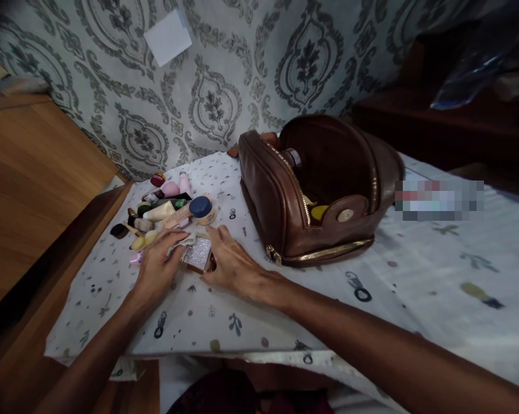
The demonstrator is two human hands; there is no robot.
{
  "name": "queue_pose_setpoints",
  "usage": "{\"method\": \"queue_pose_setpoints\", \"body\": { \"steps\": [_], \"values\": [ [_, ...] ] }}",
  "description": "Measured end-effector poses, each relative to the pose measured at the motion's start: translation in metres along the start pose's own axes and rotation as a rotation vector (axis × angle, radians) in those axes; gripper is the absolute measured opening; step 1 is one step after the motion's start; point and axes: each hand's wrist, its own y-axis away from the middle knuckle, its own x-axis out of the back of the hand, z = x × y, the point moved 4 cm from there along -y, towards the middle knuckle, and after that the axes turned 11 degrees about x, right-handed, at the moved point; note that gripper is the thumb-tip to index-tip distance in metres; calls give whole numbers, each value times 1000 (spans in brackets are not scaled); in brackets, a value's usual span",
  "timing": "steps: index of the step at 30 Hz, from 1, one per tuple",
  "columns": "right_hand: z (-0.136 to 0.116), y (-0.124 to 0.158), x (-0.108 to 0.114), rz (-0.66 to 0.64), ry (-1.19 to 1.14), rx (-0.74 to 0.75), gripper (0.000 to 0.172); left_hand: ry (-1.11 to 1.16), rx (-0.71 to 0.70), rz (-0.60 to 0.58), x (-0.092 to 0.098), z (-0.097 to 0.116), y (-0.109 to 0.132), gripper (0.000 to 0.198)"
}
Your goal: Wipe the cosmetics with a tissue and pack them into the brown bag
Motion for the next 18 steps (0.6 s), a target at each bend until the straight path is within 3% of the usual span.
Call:
{"method": "queue_pose_setpoints", "body": {
  "steps": [7, 13, 18],
  "values": [
    [5, -3, -4, 75, -134, 110, 116, -32, -171, -56, -13, 27, -3, 32],
    [5, -4, -1, 72, -145, 143, 117, -39, -263, -223, -12, 44, 14, 29],
    [5, -3, -2, 56, -157, 140, 115, -31, -294, -209, -7, 40, 22, 27]
  ]
}}
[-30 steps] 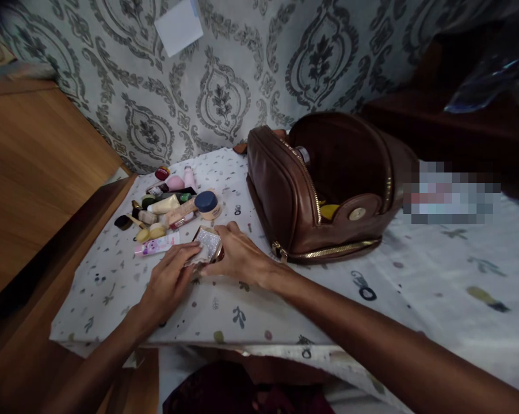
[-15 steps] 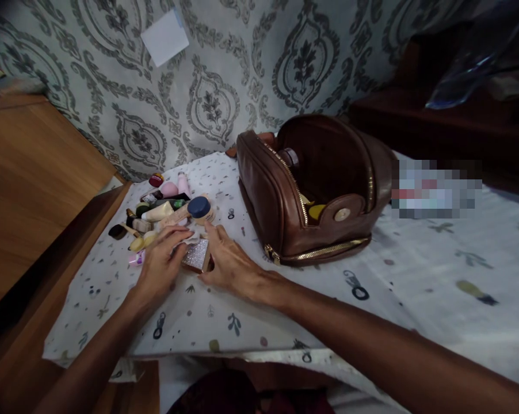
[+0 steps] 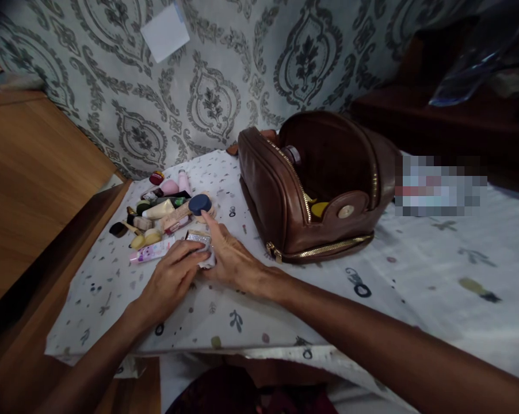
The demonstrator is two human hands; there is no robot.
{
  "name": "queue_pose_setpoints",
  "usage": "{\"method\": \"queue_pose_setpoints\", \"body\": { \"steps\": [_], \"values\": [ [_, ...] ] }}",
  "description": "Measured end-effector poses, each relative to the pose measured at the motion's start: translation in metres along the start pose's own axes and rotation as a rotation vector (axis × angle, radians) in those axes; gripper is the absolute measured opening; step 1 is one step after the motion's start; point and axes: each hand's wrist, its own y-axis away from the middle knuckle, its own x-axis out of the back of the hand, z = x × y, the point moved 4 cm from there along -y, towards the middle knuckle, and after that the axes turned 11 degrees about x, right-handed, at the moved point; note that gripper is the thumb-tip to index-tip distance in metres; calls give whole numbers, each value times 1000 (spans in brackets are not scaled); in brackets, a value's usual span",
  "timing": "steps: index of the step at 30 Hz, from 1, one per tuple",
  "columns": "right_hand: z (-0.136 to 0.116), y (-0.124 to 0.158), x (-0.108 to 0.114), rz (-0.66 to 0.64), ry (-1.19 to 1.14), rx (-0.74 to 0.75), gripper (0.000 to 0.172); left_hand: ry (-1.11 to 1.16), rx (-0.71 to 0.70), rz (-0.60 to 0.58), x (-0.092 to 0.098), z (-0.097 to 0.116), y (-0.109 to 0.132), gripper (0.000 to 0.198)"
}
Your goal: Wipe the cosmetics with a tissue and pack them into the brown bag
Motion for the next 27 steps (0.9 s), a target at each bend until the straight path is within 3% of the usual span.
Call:
{"method": "queue_pose_setpoints", "body": {
  "steps": [4, 8, 13, 16, 20, 27],
  "values": [
    [-1, 0, 0, -19, 24, -22, 112, -5, 20, 38, 0, -15, -11, 31],
    [-1, 1, 0, -40, 29, -94, 111, -8, 128, 101, 4, -41, -20, 32],
    [-4, 0, 2, 15, 47, -34, 99, -13, 281, 106, 10, -57, 6, 29],
    [-4, -1, 3, -3, 27, -44, 98, -61, 284, 126, 10, -51, 30, 30],
    [-5, 0, 4, -46, 51, -38, 101, -110, 155, 167, 7, -31, 48, 33],
    [-6, 1, 2, -53, 35, 39, 106, -66, 1, 104, -4, 4, 32, 37]
  ]
}}
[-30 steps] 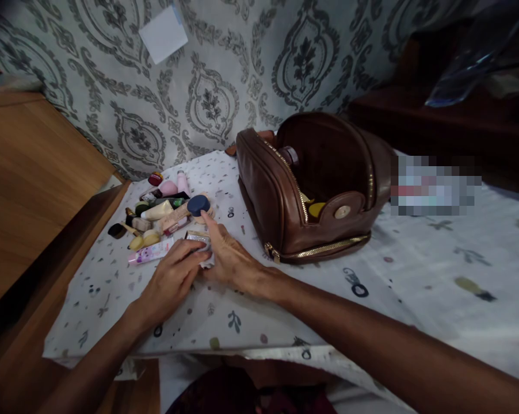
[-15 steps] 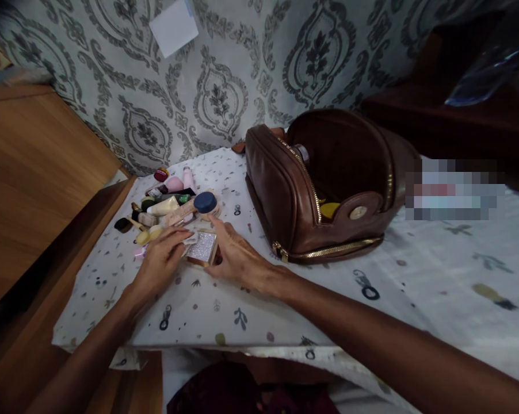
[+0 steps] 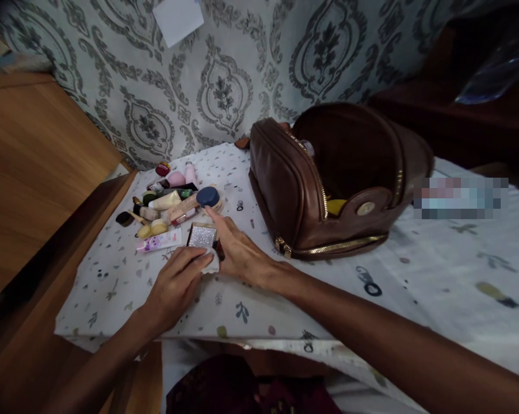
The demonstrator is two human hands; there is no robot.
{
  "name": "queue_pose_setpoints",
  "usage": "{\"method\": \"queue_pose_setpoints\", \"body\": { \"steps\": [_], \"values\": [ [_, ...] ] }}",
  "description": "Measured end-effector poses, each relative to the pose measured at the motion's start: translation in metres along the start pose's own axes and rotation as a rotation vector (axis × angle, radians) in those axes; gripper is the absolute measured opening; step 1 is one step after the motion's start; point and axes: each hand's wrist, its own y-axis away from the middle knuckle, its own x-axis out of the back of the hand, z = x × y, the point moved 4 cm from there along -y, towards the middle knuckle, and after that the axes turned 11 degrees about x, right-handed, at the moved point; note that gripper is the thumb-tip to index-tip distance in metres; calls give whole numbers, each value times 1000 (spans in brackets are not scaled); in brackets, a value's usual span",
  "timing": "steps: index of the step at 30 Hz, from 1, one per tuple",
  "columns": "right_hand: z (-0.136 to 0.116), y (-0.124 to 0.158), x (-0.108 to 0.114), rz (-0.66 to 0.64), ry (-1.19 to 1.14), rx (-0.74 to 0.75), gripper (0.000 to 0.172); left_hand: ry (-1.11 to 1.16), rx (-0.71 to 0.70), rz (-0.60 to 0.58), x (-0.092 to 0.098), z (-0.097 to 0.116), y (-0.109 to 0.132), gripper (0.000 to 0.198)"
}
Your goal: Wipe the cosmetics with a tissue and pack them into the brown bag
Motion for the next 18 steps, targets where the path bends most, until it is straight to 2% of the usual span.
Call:
{"method": "queue_pose_setpoints", "body": {
  "steps": [4, 8, 11, 14, 18],
  "values": [
    [0, 1, -1, 17, 27, 29, 109, 8, 3, 11, -2, -1, -22, 33],
    [2, 2, -3, 8, 28, 4, 108, -18, 100, 50, 0, -24, -36, 33],
    [3, 2, -2, 8, 24, -21, 109, -23, 142, 77, 2, -34, -36, 34],
    [2, 2, -1, 8, 11, -46, 110, 15, 100, 57, 2, -26, -30, 35],
    [2, 0, 0, 3, -15, -45, 109, 86, -33, -54, -1, -8, -14, 40]
  ]
}}
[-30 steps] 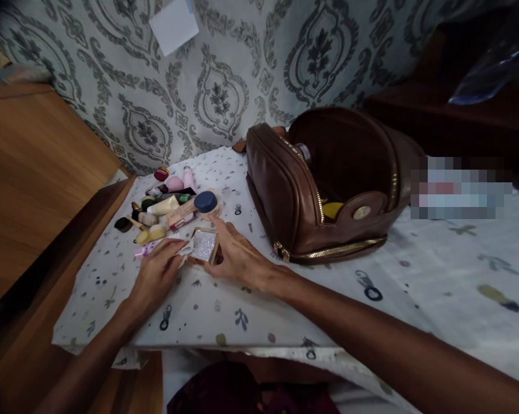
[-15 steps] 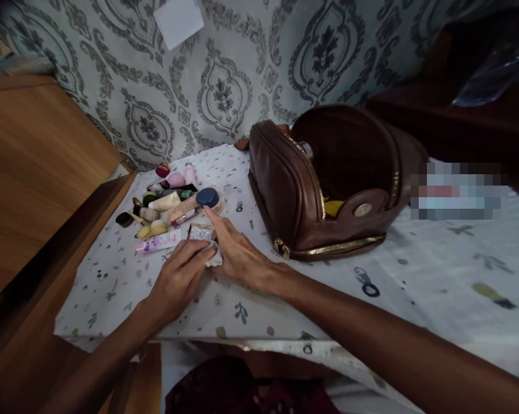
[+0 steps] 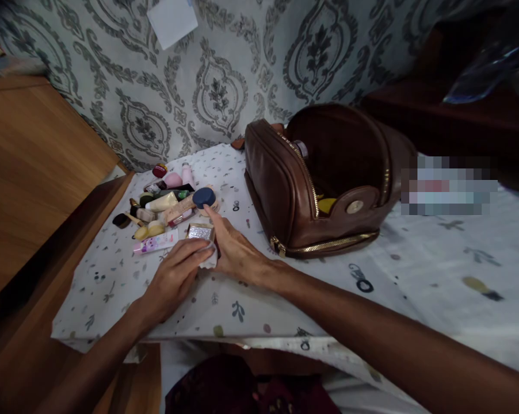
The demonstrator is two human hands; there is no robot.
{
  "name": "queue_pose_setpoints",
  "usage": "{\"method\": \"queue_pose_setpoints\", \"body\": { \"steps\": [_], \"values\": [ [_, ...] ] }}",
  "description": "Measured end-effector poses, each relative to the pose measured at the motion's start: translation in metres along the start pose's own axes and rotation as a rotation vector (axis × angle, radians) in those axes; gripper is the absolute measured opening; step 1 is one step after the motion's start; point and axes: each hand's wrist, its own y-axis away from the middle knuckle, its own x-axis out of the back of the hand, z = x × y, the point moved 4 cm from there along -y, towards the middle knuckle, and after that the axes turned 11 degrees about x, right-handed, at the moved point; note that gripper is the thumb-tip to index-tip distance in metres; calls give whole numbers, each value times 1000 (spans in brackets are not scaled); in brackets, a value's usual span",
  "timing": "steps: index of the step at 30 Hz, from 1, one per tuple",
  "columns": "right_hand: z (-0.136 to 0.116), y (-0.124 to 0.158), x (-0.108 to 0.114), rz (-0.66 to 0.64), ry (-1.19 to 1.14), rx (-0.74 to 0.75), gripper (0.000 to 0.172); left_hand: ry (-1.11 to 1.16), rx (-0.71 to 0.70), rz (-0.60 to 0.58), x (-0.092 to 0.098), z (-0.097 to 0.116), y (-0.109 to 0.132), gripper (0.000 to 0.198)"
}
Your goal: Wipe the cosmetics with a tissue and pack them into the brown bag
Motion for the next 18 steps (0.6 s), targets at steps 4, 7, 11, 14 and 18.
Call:
{"method": "queue_pose_setpoints", "body": {
  "steps": [4, 7, 11, 14, 18],
  "values": [
    [1, 0, 0, -8, 39, 43, 101, -3, -7, -11, 2, -8, 23, 46],
    [2, 0, 0, -11, 74, 32, 96, -4, 25, 17, 8, -22, 36, 45],
    [0, -2, 0, -39, 110, -19, 91, -19, 82, 83, 13, -31, 40, 46],
    [-2, -4, 0, -53, 122, -33, 85, -56, 141, 126, 14, -32, 39, 46],
    [0, -5, 0, -62, 126, -22, 83, -107, 106, 123, 11, -26, 42, 50]
  ]
}}
